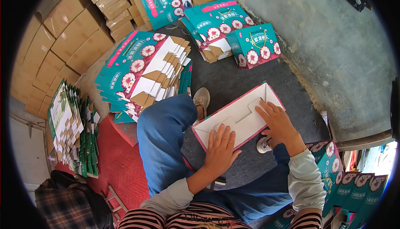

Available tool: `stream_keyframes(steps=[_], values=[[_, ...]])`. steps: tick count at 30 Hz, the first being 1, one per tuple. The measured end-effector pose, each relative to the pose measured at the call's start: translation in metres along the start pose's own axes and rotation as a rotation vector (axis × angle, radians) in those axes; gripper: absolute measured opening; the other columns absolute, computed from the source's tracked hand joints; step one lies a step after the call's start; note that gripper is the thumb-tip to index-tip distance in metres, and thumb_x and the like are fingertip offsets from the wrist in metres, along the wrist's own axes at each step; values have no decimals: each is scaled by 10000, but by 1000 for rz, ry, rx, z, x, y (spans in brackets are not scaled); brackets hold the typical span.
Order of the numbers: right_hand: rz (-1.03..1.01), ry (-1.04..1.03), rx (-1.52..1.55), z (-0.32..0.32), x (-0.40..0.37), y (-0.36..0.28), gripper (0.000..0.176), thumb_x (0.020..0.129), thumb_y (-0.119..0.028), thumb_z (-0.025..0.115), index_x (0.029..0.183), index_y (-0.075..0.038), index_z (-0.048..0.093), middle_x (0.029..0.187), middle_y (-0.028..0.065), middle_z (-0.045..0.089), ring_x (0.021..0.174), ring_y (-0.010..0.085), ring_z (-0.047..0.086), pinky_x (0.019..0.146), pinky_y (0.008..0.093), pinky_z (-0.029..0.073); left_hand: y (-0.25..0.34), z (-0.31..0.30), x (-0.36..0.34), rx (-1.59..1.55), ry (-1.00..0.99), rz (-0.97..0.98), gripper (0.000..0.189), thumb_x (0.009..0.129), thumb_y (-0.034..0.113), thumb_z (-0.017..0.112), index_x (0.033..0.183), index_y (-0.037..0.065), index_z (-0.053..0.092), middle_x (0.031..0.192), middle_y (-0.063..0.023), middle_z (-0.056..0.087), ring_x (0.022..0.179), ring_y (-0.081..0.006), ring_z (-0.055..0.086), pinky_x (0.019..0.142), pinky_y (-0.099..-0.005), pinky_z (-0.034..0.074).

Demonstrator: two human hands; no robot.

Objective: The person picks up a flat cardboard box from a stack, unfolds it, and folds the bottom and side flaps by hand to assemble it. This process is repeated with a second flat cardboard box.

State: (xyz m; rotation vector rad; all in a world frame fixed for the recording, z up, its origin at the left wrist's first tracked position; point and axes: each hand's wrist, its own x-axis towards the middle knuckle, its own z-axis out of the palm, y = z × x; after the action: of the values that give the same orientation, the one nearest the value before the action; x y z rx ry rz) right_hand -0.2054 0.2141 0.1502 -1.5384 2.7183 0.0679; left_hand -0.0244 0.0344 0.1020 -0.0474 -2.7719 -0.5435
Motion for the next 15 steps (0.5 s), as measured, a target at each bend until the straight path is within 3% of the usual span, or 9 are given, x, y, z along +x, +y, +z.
stream_keyframes(steps=[8,15], values=[[5,-126,20,20,2,4,730,626,-190,822,1288,-143,518,1332,69,504,1225,268,486,892,381,487,0,21,-4,130,-71,65,588,823,340,654,1241,-47,507,1279,-238,516,1217,-344,485,1091,-499,275],[-15,-215,59,18,6,7,676,629,-193,817,1248,-130,552,1301,67,527,1196,256,504,881,358,490,1,26,-8,144,-139,69,573,842,344,630,1234,-56,506,1265,-248,526,1195,-342,507,1090,-484,282]])
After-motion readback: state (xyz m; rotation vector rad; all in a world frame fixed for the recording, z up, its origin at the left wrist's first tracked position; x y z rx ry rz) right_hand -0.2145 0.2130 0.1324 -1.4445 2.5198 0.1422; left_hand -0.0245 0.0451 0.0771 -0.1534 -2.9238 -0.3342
